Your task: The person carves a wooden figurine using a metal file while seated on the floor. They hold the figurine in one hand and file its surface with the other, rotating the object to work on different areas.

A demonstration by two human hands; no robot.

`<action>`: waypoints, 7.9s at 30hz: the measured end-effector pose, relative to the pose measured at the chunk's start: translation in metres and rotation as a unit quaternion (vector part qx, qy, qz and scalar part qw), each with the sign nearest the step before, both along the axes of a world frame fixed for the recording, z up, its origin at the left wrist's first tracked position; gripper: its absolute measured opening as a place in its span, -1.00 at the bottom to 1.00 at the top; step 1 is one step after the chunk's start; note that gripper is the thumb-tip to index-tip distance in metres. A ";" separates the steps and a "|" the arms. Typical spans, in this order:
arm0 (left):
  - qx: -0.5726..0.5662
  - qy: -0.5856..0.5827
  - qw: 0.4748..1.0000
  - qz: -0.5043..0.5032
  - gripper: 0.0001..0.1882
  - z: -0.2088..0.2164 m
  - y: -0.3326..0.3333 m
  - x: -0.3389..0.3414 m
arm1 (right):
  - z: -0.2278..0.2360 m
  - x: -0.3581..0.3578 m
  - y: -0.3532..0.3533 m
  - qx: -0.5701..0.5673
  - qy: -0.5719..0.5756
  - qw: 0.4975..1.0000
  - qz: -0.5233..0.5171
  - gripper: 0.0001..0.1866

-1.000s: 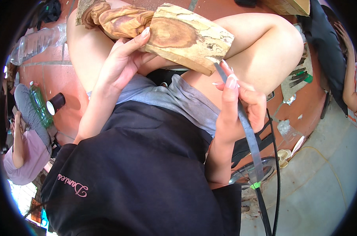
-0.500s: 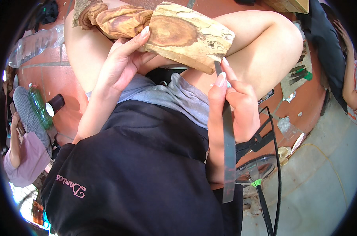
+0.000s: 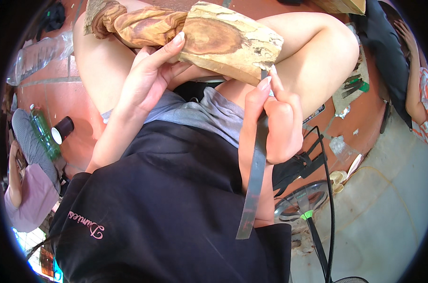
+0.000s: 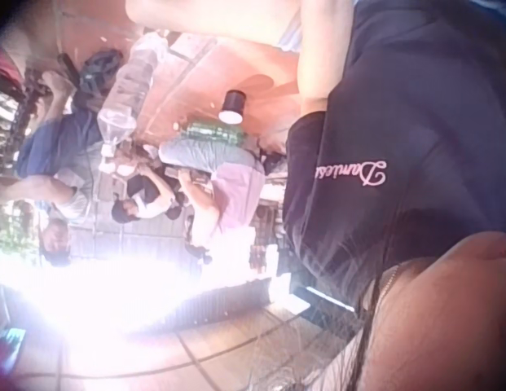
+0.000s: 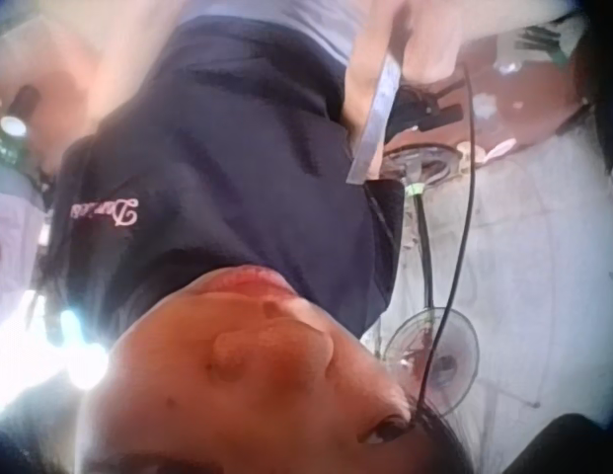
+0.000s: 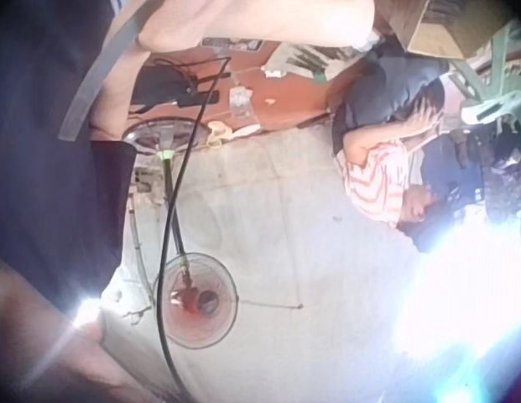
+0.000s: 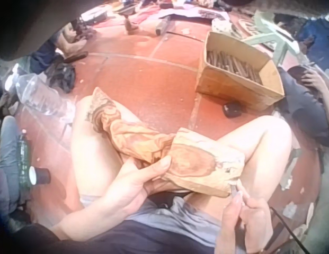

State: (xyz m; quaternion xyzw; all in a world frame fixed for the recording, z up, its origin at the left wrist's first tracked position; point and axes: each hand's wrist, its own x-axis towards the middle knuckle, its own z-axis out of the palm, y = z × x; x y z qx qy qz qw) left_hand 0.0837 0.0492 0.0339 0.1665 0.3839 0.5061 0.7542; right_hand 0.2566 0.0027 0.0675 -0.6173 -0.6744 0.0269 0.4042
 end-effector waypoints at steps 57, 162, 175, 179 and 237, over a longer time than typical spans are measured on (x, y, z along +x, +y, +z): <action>-0.026 -0.017 0.999 -0.018 -0.57 0.001 -0.001 -0.006 | -0.006 -0.002 -0.006 0.020 0.135 0.990 -0.042 -0.76; -0.040 0.030 0.999 0.010 -0.44 -0.025 -0.006 -0.001 | -0.020 0.062 0.018 -0.261 0.545 0.796 0.012 -0.71; -0.044 0.024 0.999 0.012 -0.43 -0.024 -0.005 -0.001 | -0.014 0.065 0.022 -0.256 0.554 0.792 -0.001 -0.66; -0.042 0.019 0.999 0.004 -0.43 -0.025 -0.006 -0.002 | -0.016 0.067 0.021 -0.257 0.555 0.791 -0.001 -0.65; -0.033 0.013 0.999 0.004 -0.47 -0.023 -0.004 -0.001 | -0.008 0.057 0.025 -0.269 0.525 0.808 0.000 -0.74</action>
